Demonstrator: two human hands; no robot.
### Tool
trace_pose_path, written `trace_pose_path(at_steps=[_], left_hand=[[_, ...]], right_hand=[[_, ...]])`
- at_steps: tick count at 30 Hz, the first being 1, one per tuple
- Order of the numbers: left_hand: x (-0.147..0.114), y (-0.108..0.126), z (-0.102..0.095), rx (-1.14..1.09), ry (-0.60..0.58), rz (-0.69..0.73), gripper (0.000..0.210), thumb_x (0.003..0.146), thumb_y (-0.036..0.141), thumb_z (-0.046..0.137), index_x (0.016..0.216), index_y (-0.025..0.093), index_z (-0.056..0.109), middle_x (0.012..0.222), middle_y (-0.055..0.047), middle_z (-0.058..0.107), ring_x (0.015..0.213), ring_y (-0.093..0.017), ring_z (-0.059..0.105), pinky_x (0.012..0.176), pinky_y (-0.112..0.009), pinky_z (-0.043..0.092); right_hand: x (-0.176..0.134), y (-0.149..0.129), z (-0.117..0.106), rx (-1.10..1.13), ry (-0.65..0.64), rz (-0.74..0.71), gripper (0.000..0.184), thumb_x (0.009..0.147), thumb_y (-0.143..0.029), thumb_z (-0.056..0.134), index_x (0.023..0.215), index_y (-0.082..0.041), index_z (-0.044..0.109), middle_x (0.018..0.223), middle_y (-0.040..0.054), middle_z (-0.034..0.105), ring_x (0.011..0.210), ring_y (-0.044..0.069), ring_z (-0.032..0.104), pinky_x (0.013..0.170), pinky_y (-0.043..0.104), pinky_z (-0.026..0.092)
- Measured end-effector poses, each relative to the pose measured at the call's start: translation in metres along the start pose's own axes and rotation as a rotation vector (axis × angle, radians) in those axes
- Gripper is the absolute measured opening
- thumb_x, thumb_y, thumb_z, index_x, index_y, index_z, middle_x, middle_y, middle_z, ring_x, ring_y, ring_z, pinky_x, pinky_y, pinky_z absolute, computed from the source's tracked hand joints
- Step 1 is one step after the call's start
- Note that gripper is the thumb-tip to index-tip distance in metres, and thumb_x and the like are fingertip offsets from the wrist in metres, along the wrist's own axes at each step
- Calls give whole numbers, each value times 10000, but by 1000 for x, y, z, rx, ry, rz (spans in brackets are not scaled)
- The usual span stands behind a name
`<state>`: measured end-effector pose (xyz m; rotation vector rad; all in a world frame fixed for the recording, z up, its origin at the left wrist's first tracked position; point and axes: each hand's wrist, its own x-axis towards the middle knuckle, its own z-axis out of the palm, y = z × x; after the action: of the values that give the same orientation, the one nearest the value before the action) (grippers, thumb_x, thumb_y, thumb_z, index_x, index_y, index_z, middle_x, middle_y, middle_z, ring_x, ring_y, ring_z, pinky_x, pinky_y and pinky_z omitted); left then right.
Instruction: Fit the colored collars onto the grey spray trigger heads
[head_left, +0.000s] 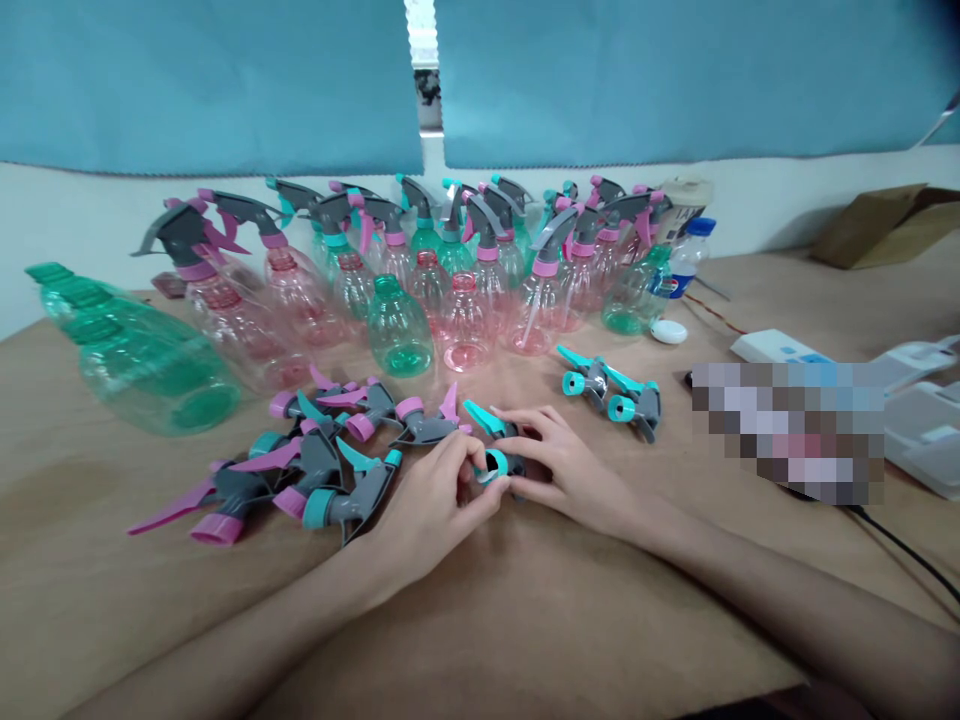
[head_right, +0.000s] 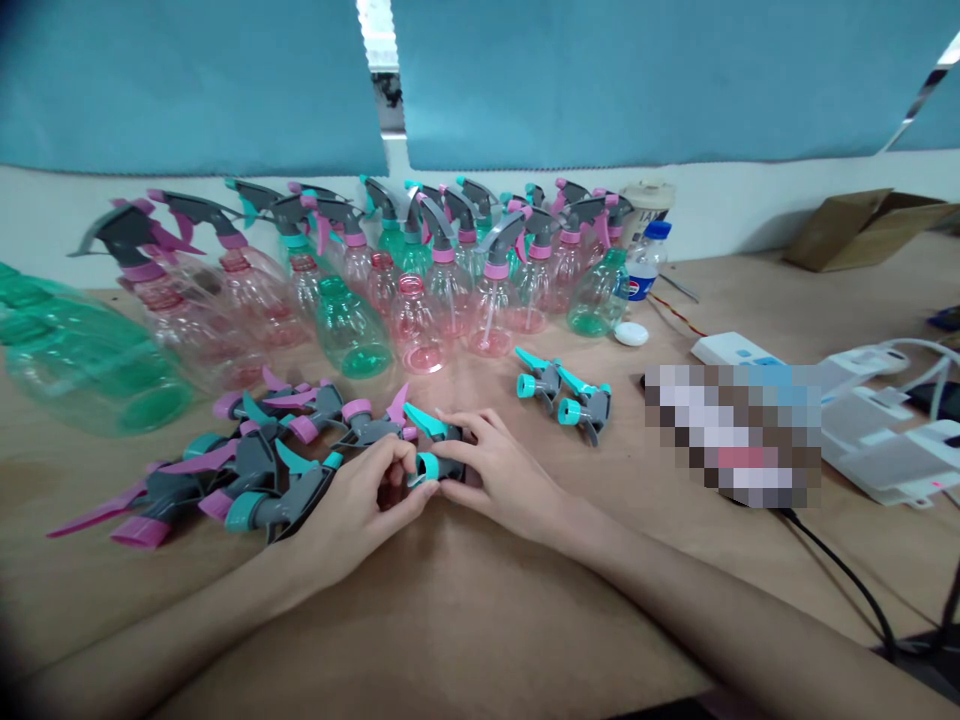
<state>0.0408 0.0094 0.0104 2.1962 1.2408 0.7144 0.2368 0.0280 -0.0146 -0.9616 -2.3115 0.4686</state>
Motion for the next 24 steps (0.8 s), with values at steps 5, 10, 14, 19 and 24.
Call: trace_pose_path(at_steps=[5,10,14,19,24], left_hand=[[0,1,0,18,-19,-13,128,865,284,523,817,197,442,691,50,489,560,-101,456,530,-231,355],[0,0,0,24,-22,-20,144,868,302,524,810,196,445,693,49,506,559,-103,470,531,-234,366],[0,-2,1,25,-27,-15,148,875,318,514,820,196,452,705,42,519,564,-107,475,533,-238,368],[0,-1,0,26,-32,-12,135,882,309,514,825,194,470,697,47,510,574,-105,472,534,-234,359],[0,0,0,52,-51,-14,139,896,325,496,860,190,492,732,34,518,600,-117,485,546,-239,359]], right_hand=[[-1,1,0,1,-3,14,261,850,-329,597,1098,-254,635,1306,86,504,1154,259,444,957,482,448],[-1,1,-1,-13,-6,8,271,850,-328,595,1106,-251,635,1313,93,502,1158,265,443,959,498,444],[-1,1,-1,-22,-7,8,266,852,-340,592,1102,-264,640,1295,92,519,1150,270,452,943,509,452],[-1,3,0,-18,-11,15,262,854,-352,590,1100,-274,637,1307,88,509,1153,274,447,947,522,447],[-1,4,0,-21,-12,10,262,854,-355,593,1091,-254,639,1322,91,495,1162,269,434,968,512,437]])
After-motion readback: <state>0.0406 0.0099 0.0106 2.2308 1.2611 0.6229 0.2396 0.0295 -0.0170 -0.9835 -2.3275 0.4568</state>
